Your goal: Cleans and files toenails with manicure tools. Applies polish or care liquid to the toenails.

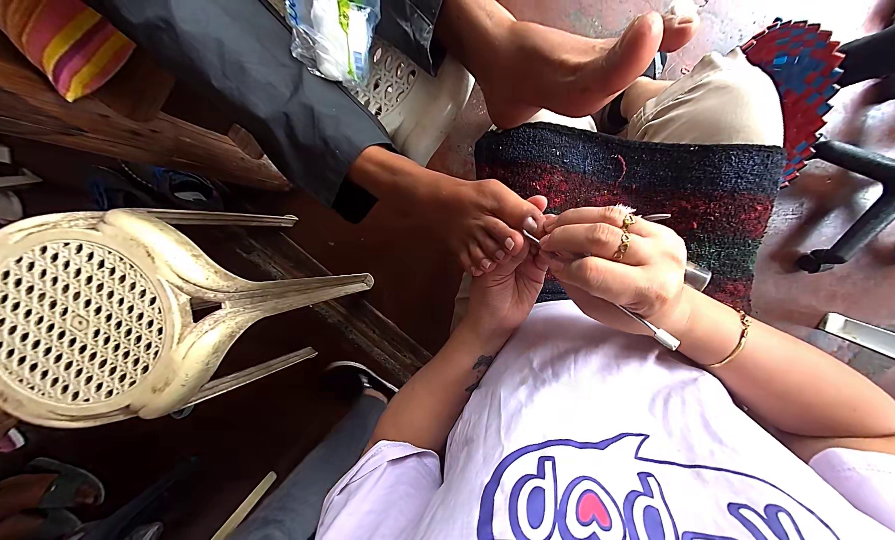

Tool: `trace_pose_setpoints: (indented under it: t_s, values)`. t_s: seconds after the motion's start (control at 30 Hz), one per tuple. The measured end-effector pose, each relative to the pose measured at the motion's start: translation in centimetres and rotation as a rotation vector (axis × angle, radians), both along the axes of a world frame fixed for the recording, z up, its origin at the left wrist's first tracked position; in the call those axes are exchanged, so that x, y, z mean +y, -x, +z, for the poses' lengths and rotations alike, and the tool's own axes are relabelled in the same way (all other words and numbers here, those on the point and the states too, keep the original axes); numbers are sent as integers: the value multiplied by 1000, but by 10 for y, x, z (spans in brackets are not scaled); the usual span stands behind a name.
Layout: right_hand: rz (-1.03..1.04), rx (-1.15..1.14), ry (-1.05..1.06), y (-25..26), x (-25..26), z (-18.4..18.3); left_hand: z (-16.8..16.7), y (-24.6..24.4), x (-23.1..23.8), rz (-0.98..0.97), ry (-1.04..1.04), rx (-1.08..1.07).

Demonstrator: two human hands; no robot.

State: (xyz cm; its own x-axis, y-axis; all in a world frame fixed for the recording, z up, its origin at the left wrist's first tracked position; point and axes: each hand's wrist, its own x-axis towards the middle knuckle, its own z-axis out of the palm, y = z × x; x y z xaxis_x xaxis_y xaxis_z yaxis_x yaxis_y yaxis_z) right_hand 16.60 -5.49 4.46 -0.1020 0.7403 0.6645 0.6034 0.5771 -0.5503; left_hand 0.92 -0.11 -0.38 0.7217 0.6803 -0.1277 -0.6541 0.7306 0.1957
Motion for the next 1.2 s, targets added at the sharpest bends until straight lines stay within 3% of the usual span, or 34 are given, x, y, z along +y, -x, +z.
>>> trace_pose_setpoints:
  t_s: [0.27, 0.4, 0.8, 1.1, 1.2]
  values:
    - [-110, 16, 295, 9, 6, 39, 2, -1, -1, 26, -22, 43]
    - [-98, 60, 333, 6, 13, 44, 2, -1, -1, 33, 17, 34]
    - [-5, 144, 76, 0, 8, 8, 0, 0, 1, 13, -17, -8]
    - [0, -132, -66, 0, -1, -2, -1, 0, 0, 10, -18, 0]
    - [-6, -118, -27, 2, -3, 5, 1, -1, 0, 18, 2, 8]
